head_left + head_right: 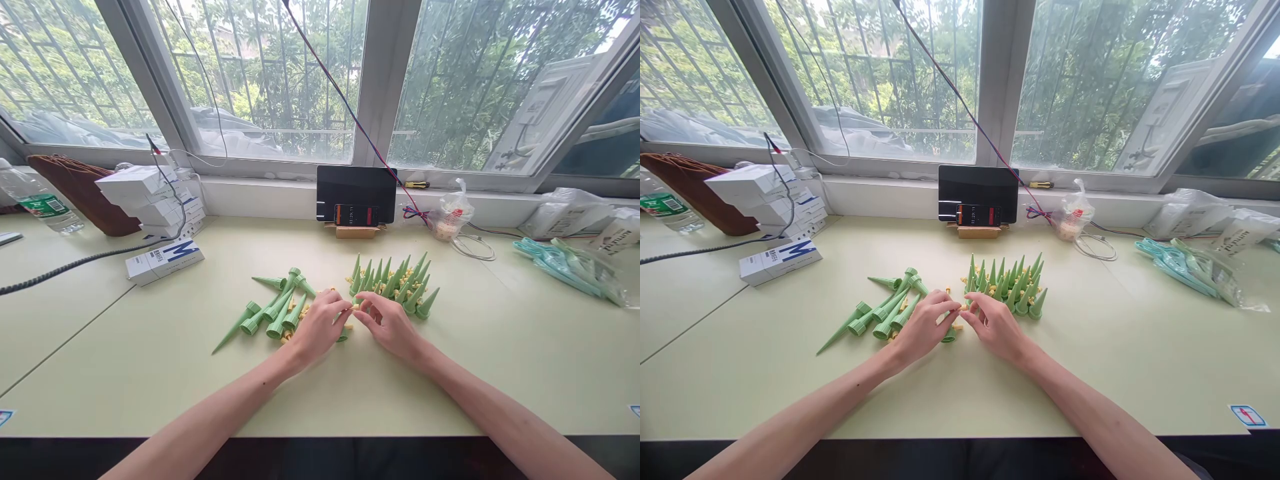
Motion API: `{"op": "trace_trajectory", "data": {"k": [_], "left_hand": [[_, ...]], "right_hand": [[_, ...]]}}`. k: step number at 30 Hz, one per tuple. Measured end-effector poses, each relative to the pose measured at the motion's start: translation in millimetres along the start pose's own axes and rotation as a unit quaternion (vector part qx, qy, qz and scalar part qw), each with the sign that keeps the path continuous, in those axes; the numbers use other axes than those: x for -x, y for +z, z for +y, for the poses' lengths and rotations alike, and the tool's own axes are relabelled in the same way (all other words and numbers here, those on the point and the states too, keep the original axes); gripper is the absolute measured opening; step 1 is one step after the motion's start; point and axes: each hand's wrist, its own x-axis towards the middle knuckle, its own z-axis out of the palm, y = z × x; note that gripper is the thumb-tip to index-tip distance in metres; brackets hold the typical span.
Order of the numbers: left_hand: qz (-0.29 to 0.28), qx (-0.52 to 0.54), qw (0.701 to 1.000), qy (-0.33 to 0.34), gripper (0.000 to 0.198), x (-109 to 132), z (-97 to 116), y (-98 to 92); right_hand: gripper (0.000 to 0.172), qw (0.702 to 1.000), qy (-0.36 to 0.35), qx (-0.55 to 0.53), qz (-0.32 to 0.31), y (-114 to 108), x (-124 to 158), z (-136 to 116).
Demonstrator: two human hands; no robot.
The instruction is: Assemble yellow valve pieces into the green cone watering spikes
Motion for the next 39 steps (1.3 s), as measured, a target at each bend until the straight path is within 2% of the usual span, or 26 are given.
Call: {"op": "trace_trajectory", "data": {"k": [8, 11, 13, 17, 20, 29, 39], "left_hand": [[-0.025, -0.028, 0.998, 0.057, 0.016, 1, 3, -1.9], [-0.012, -0.049, 0.998, 0.038, 0.012, 1, 5, -3.8], [-0.012, -0.066, 0.998, 0.004, 0.020, 1, 7, -4.9], [-0.059, -0.091, 0.992, -0.071, 0.028, 2, 9, -4.5], [-0.087, -0.103, 0.986, -0.095, 0.030, 3, 8, -4.0], [-0.130, -0.101, 0.980, -0.115, 0.034, 0, 13, -9.6], [-0.121, -0.083, 0.983, -0.107, 0.028, 2, 10, -7.0]], "right_hand": [[0.016, 0.999, -0.023, 0.025, -0.004, -1, -1, -1], [0.014, 0.999, -0.026, 0.018, 0.013, -2, -1, -3], [0.012, 0.999, -0.027, 0.016, 0.032, -3, -1, -5], [0.010, 0.998, -0.023, 0.012, 0.065, -4, -1, -7], [0.010, 0.997, -0.024, 0.012, 0.071, -5, -1, -7], [0.012, 0.997, -0.029, 0.012, 0.065, -4, -3, -7], [0.016, 0.998, -0.012, 0.006, 0.061, -4, -2, -5]]}}
